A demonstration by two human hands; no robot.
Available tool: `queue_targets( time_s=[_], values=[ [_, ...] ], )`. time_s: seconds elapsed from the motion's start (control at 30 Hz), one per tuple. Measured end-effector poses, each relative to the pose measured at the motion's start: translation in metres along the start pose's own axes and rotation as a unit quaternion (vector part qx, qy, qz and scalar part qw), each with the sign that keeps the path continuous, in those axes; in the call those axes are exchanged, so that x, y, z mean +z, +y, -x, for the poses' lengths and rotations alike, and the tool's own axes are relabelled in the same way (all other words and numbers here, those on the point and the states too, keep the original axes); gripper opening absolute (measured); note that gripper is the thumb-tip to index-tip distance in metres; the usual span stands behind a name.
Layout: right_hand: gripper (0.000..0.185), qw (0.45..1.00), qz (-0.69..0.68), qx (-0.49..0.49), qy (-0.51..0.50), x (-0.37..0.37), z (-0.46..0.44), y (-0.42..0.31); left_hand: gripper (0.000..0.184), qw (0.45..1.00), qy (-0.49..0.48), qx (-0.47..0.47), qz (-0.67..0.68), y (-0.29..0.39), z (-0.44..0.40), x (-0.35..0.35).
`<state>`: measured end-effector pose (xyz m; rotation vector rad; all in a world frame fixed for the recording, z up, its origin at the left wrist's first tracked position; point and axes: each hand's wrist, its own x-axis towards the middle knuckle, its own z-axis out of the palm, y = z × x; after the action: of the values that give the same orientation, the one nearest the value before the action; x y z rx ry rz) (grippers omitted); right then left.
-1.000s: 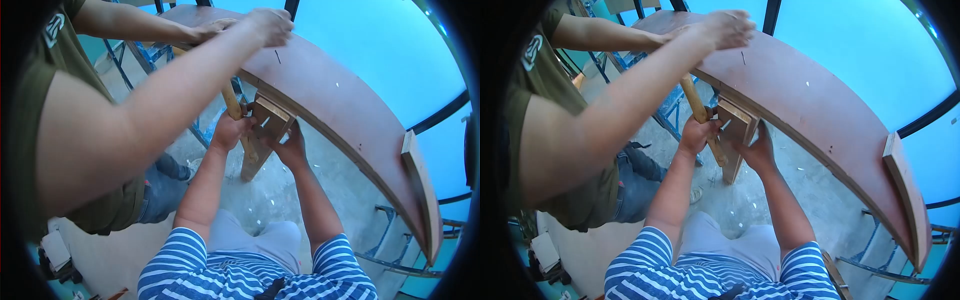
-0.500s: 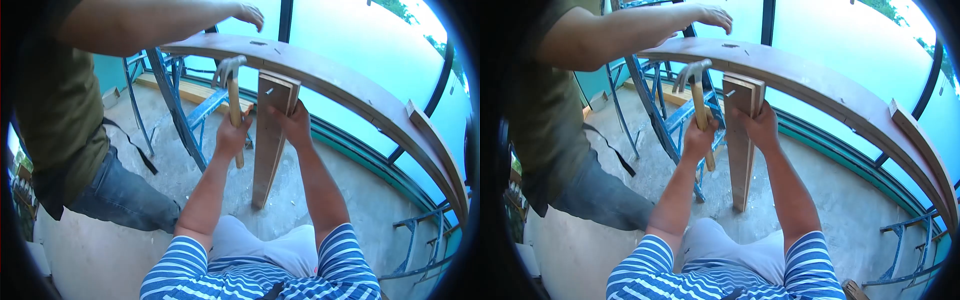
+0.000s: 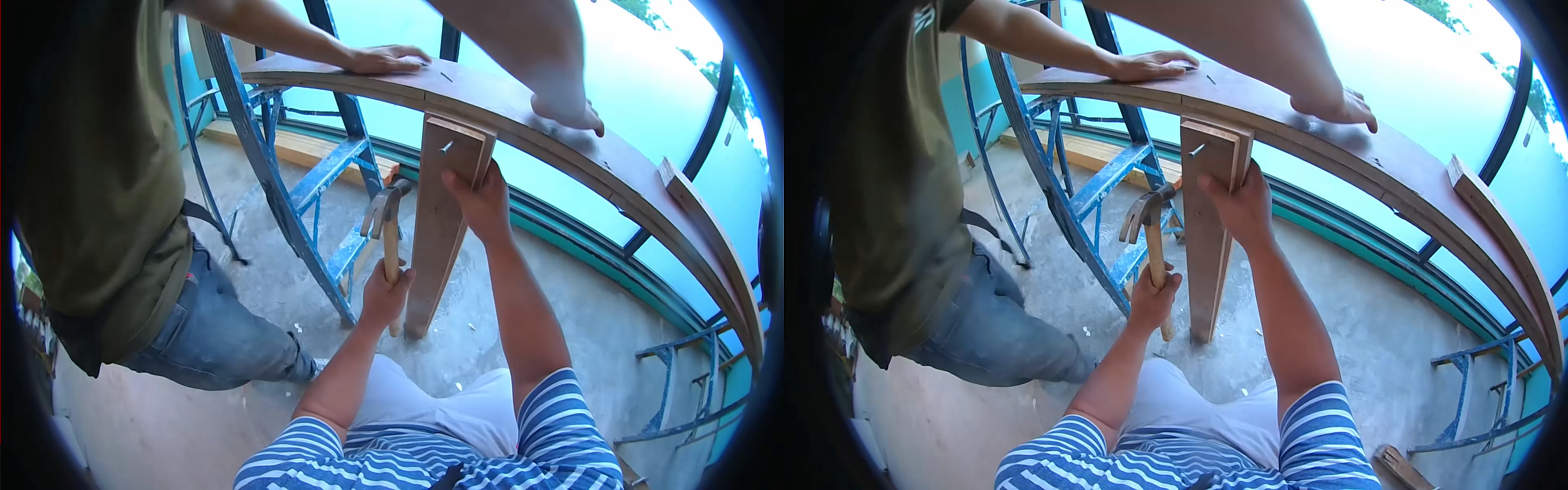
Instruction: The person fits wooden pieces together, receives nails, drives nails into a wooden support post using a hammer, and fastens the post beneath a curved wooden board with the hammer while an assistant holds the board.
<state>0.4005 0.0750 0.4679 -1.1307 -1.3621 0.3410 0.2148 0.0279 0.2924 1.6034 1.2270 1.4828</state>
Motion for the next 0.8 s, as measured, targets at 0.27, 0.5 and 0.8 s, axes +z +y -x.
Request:
queue_targets(
  time_s=[0.27,0.5,0.8],
  values=[
    [0.056,0.997,-0.070,0.012,-0.007,0.003,-0.002,0.000,0.038,0.999,-0.007,0.041,0.020,0.040,0.013,-0.017],
    [0.054,0.998,-0.061,-0.012,-0.002,0.002,-0.006,-0.011,0.039,0.995,0.014,0.097,-0.009,0.087,0.011,-0.025],
    [0.056,0.996,-0.086,-0.016,0.009,0.001,-0.010,-0.011,0.038,0.995,0.009,0.101,0.003,0.101,0.014,-0.024]
  ],
)
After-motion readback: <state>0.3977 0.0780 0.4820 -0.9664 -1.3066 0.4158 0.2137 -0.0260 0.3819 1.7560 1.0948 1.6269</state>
